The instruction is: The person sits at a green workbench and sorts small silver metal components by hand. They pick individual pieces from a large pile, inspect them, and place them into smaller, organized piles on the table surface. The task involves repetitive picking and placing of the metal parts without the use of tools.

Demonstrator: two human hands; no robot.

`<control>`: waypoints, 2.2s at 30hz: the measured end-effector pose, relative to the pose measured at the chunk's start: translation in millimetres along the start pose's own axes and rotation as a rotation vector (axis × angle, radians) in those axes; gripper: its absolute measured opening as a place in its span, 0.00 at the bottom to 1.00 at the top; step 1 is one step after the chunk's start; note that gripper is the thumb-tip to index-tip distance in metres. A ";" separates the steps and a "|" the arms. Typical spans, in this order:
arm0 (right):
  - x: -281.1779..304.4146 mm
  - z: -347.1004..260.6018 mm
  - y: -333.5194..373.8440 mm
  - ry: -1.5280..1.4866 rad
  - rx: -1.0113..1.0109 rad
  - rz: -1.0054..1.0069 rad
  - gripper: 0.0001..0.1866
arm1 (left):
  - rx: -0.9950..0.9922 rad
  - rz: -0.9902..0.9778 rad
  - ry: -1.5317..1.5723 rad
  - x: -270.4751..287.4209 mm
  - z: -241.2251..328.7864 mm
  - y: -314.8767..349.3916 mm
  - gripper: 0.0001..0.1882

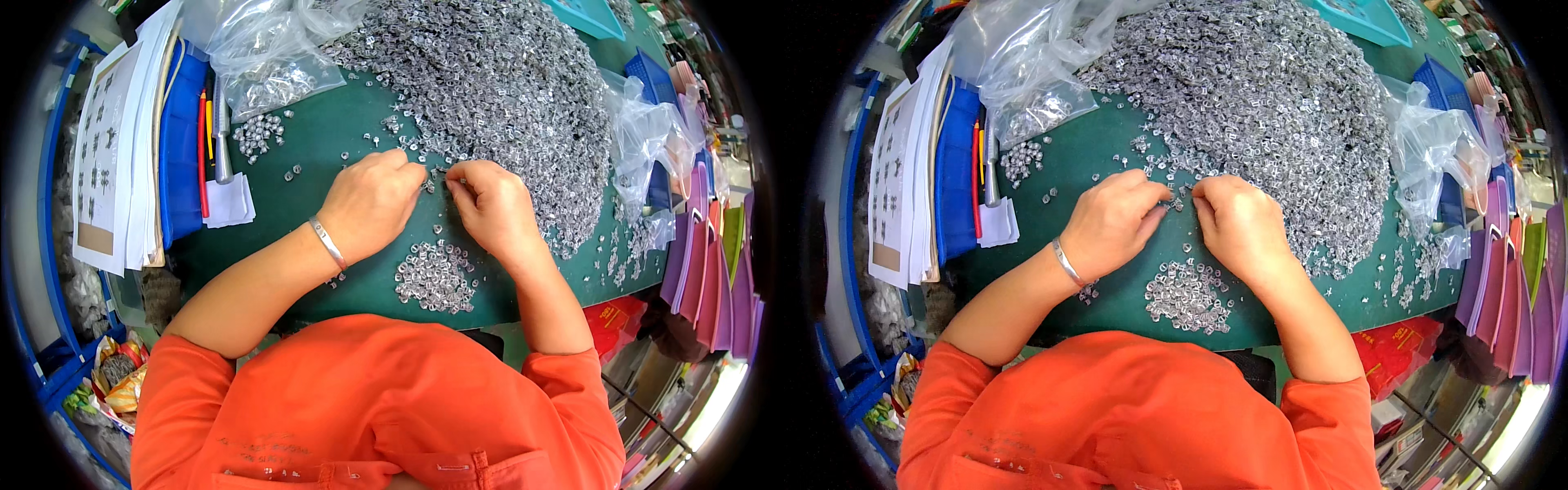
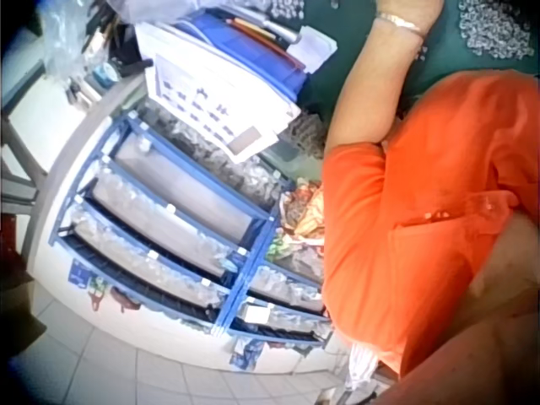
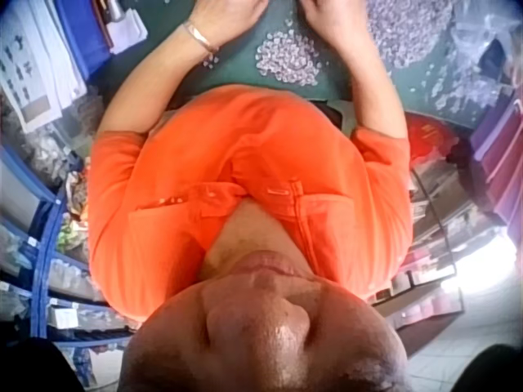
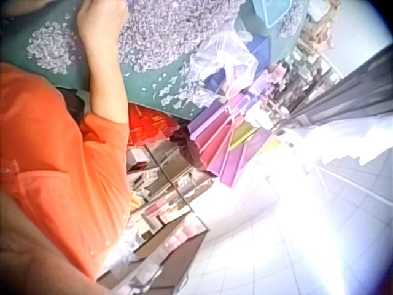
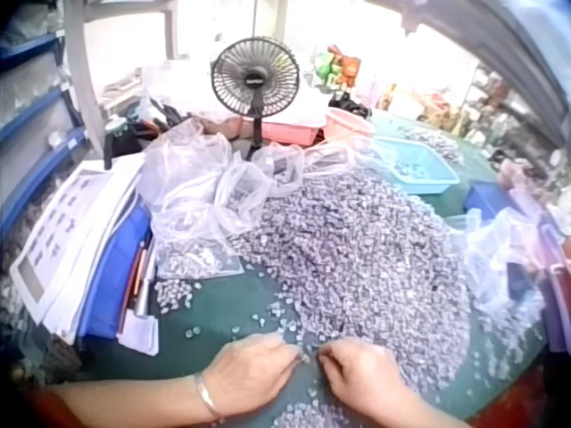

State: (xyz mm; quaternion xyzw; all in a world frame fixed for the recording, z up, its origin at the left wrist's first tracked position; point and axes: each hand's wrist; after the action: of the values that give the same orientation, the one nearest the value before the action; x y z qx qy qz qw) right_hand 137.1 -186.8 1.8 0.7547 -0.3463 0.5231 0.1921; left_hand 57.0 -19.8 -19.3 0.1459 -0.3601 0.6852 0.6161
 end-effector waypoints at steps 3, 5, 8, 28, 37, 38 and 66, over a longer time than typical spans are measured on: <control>-2.2 0.2 -6.8 0.013 0.055 0.034 0.05 | 0.012 -0.021 -0.034 5.0 -3.4 2.6 0.04; -7.8 -0.3 -8.6 0.021 0.076 0.031 0.05 | 0.036 -0.043 -0.048 7.9 -2.8 4.2 0.04; -8.5 -2.9 -10.9 0.039 0.109 0.011 0.05 | 0.056 -0.041 -0.049 13.9 1.1 5.6 0.05; -0.7 1.9 11.1 -0.053 0.072 -0.035 0.04 | 0.013 -0.019 0.045 1.2 2.4 -11.3 0.04; 0.6 0.5 7.6 0.032 0.111 -0.042 0.03 | 0.095 -0.044 0.166 -5.1 -0.7 -16.9 0.03; 0.2 1.0 8.0 -0.033 0.090 -0.028 0.03 | 0.195 -0.037 0.309 -0.1 3.7 -15.5 0.03; -8.6 -18.9 -5.1 -0.009 0.208 -0.018 0.10 | 0.913 0.087 1.855 52.0 -13.0 39.0 0.08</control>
State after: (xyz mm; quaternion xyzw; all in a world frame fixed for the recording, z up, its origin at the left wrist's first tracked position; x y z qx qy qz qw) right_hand 126.6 -168.2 1.3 0.7760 -0.2842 0.5510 0.1157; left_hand 12.9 28.2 -7.1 -0.2329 0.5453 0.6213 0.5123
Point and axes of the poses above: each hand's wrist, its own y-axis away from the middle knuckle, its own x-axis out of the back of the hand, z = x × y, and after that the axes turned 10 degrees about y, right-handed
